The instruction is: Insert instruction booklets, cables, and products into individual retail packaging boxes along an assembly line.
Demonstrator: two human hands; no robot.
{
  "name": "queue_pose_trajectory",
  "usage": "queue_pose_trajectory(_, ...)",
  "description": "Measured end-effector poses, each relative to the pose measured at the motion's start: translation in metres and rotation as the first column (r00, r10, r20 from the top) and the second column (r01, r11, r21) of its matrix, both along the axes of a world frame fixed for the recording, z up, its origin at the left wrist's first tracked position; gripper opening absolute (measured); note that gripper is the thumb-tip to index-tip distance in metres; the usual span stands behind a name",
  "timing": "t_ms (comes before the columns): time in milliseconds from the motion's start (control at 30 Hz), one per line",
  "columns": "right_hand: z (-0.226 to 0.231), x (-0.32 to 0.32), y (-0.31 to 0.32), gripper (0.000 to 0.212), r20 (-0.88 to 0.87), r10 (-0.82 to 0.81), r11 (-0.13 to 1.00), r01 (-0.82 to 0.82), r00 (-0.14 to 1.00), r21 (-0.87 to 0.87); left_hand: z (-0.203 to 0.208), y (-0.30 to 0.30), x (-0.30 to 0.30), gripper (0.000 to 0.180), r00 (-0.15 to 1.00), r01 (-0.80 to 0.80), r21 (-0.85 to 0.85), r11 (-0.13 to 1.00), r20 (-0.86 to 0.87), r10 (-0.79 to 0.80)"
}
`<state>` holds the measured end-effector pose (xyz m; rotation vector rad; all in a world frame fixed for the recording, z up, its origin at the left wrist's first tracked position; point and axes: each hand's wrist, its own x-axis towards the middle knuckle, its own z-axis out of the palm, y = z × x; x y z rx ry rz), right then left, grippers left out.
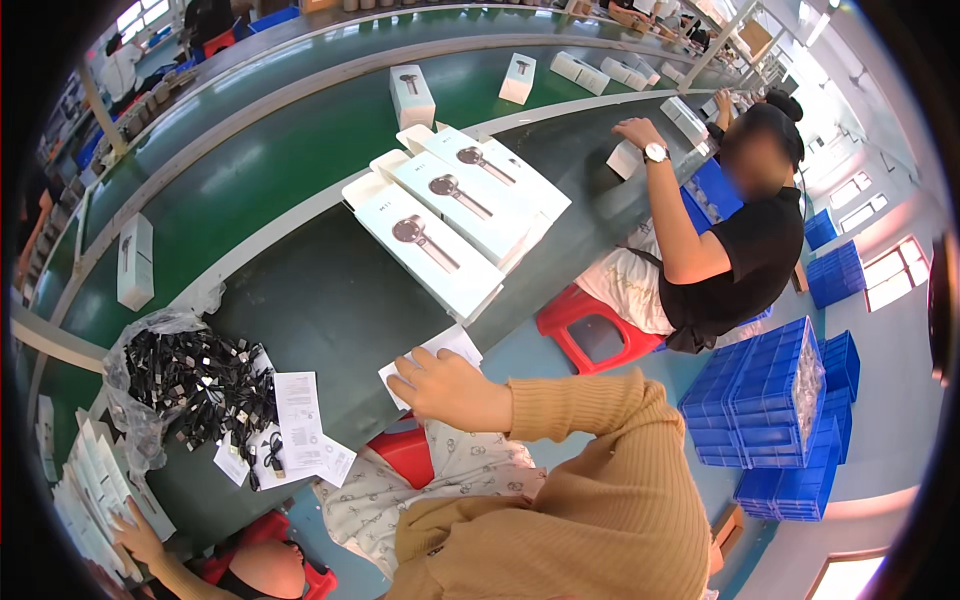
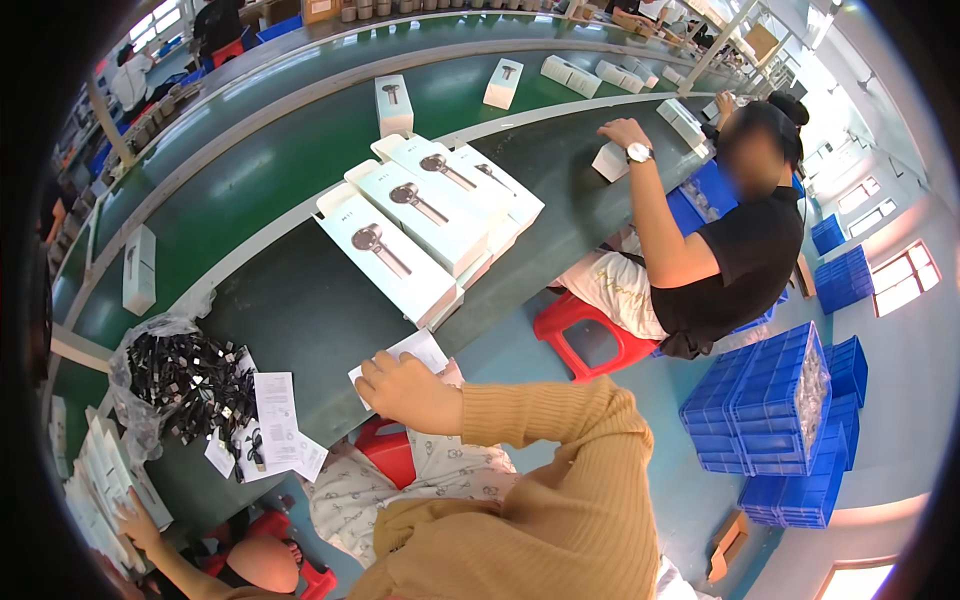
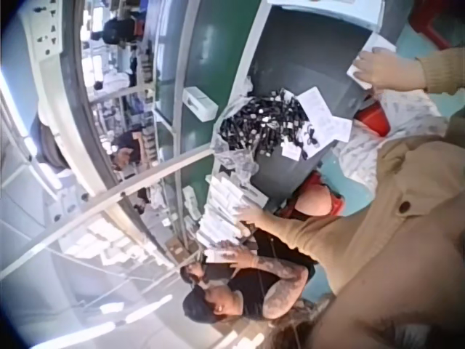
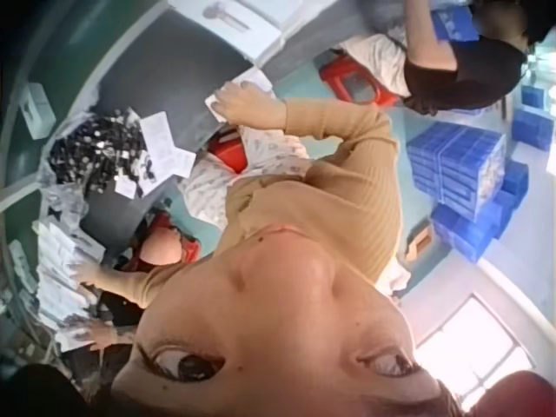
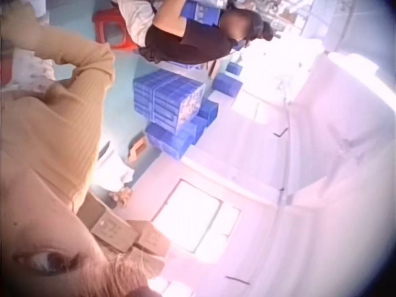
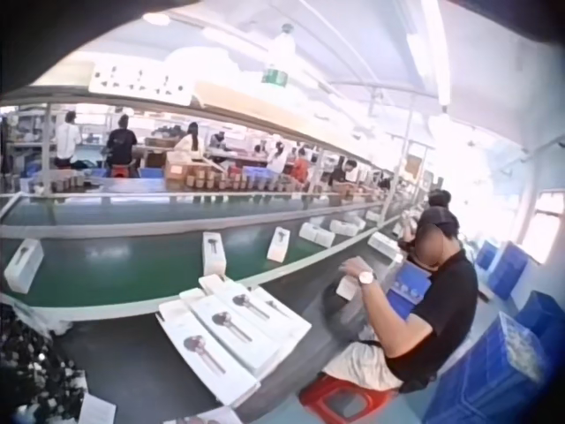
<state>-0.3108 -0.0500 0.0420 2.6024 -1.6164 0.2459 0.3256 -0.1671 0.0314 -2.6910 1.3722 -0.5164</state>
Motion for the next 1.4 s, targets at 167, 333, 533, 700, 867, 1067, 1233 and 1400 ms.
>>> queue_pose_trajectory(167, -0.001, -0.015, -0.007, 0.048, 0.074, 0.081, 0.993, -0.087, 0.994, 0.075, 0.001, -0.004, -0.028, 0.074, 0.998, 0.069, 0.092, 0.993, -0.016, -0.068)
queue_pose_trajectory(333, 0.005, -0.024, -0.017, 0.031, 0.245, 0.155, 0.976, -0.187, 0.957, 0.111, 0.000, 0.007, -0.046, 0.062, 0.855, 0.426, -0.101, 0.899, -0.281, -0.437)
queue_pose_trajectory(533, 0.000, -0.024, -0.023, 0.022, 0.381, 0.180, 0.970, -0.228, 0.907, 0.084, -0.029, 0.014, -0.012, 0.061, 0.811, 0.493, -0.286, 0.822, -0.192, -0.553)
queue_pose_trajectory(700, 0.002, -0.009, -0.018, 0.020, 0.156, 0.164, 0.986, -0.159, 0.974, -0.047, -0.008, 0.034, -0.037, 0.056, 0.737, 0.478, -0.496, 0.725, -0.221, -0.638)
queue_pose_trajectory(867, -0.007, -0.001, -0.019, 0.016, 0.133, 0.144, 0.981, -0.124, 0.981, -0.147, 0.015, 0.064, -0.081, 0.052, 0.721, 0.410, -0.662, 0.627, -0.186, -0.668)
queue_pose_trajectory(1067, -0.017, -0.005, -0.025, 0.014, 0.320, 0.183, 0.983, -0.165, 0.930, -0.083, 0.053, 0.103, -0.177, 0.052, 0.404, -0.162, -0.802, 0.576, -0.586, -0.702)
queue_pose_trajectory(1233, -0.014, -0.011, -0.029, 0.014, 0.485, 0.161, 0.977, -0.208, 0.860, 0.043, 0.031, 0.118, -0.199, 0.052, -0.625, -0.154, -0.647, 0.747, -0.521, -0.581)
queue_pose_trajectory(1400, 0.015, -0.017, -0.021, 0.008, 0.419, 0.037, 0.983, 0.042, 0.907, -0.176, -0.021, 0.132, -0.229, 0.059, -0.470, -0.013, -0.552, 0.834, -0.733, -0.493)
